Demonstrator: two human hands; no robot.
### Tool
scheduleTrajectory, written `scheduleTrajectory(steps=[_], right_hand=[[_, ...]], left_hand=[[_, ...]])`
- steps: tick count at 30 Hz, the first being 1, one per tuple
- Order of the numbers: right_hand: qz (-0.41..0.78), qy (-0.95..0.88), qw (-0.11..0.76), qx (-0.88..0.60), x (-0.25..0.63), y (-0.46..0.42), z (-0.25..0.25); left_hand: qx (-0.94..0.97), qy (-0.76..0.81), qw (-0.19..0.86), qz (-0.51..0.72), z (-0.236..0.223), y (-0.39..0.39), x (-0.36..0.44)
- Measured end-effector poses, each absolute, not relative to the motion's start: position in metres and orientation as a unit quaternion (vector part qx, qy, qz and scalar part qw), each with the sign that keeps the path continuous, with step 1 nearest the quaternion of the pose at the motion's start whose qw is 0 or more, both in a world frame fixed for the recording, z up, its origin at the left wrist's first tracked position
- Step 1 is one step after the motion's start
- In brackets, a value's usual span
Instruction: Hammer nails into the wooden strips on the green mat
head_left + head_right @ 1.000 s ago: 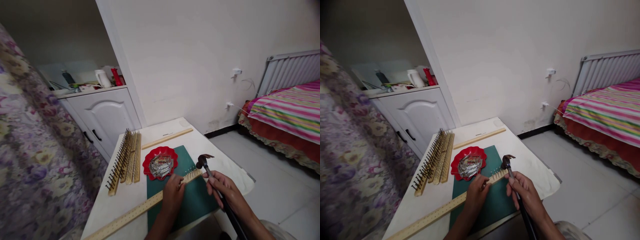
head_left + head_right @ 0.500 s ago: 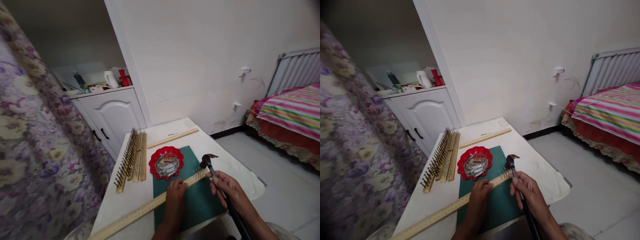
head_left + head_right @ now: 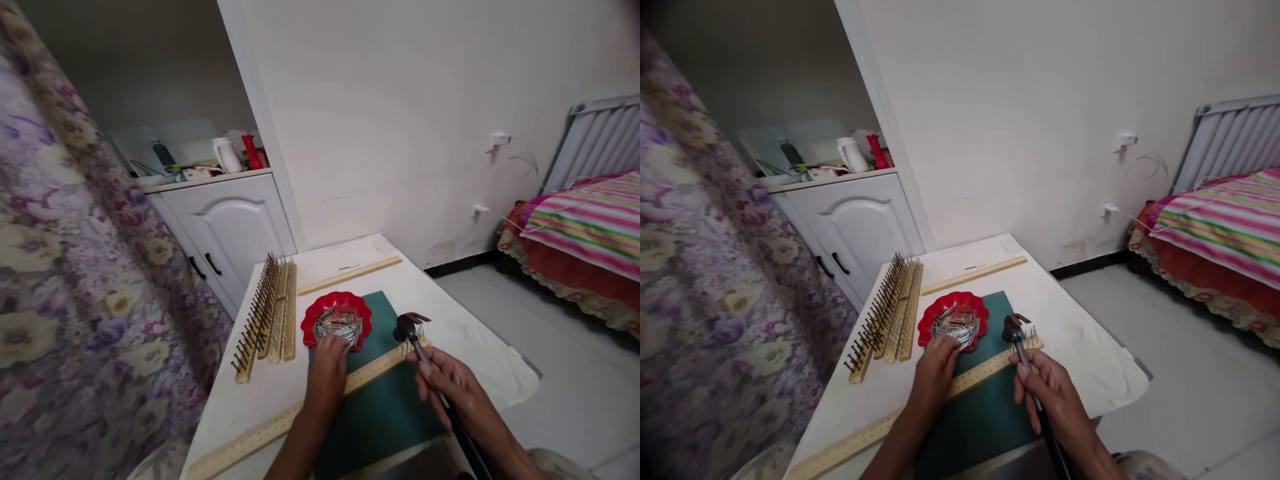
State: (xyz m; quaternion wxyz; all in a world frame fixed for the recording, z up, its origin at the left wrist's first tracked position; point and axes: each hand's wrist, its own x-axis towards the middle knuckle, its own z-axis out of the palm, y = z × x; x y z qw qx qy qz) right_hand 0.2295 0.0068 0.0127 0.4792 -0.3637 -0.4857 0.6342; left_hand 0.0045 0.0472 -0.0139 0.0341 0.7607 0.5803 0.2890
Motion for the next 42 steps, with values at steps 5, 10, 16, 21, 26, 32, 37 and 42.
scheduleTrajectory(steps=[5, 10, 16, 21, 26, 32, 37, 42], right_hand=[[0.633, -0.490, 0.474, -0.366, 0.232, 0.010, 0.006], [0.632, -0.491, 0.473, -0.369, 0.235, 0.016, -0.002], [0.635, -0.484, 0.476, -0.370, 0.237, 0.016, -0.001], [0.638, -0.481, 0.482, -0.360, 0.232, 0.017, 0.003], [0.640, -0.481, 0.484, -0.355, 0.228, 0.018, 0.004], [0.632, -0.491, 0.483, -0.356, 0.223, 0.020, 0.002], [0.621, -0.494, 0.484, -0.367, 0.215, 0.020, 0.004], [0.581, -0.502, 0.493, -0.409, 0.206, 0.018, 0.003]], left_hand=[[0.763, 0.616, 0.038, 0.192, -0.005, 0.081, -0.013], [0.745, 0.661, 0.037, 0.081, -0.011, 0.098, -0.011], [0.738, 0.673, 0.031, 0.037, -0.008, 0.103, -0.007], [0.742, 0.670, 0.022, 0.013, -0.006, 0.107, -0.003], [0.737, 0.676, 0.005, 0.006, -0.007, 0.104, 0.001], [0.738, 0.674, -0.017, 0.027, -0.002, 0.095, 0.001], [0.753, 0.645, -0.022, 0.130, 0.009, 0.075, 0.002], [0.777, 0.556, 0.119, 0.269, 0.009, 0.039, 0.021]])
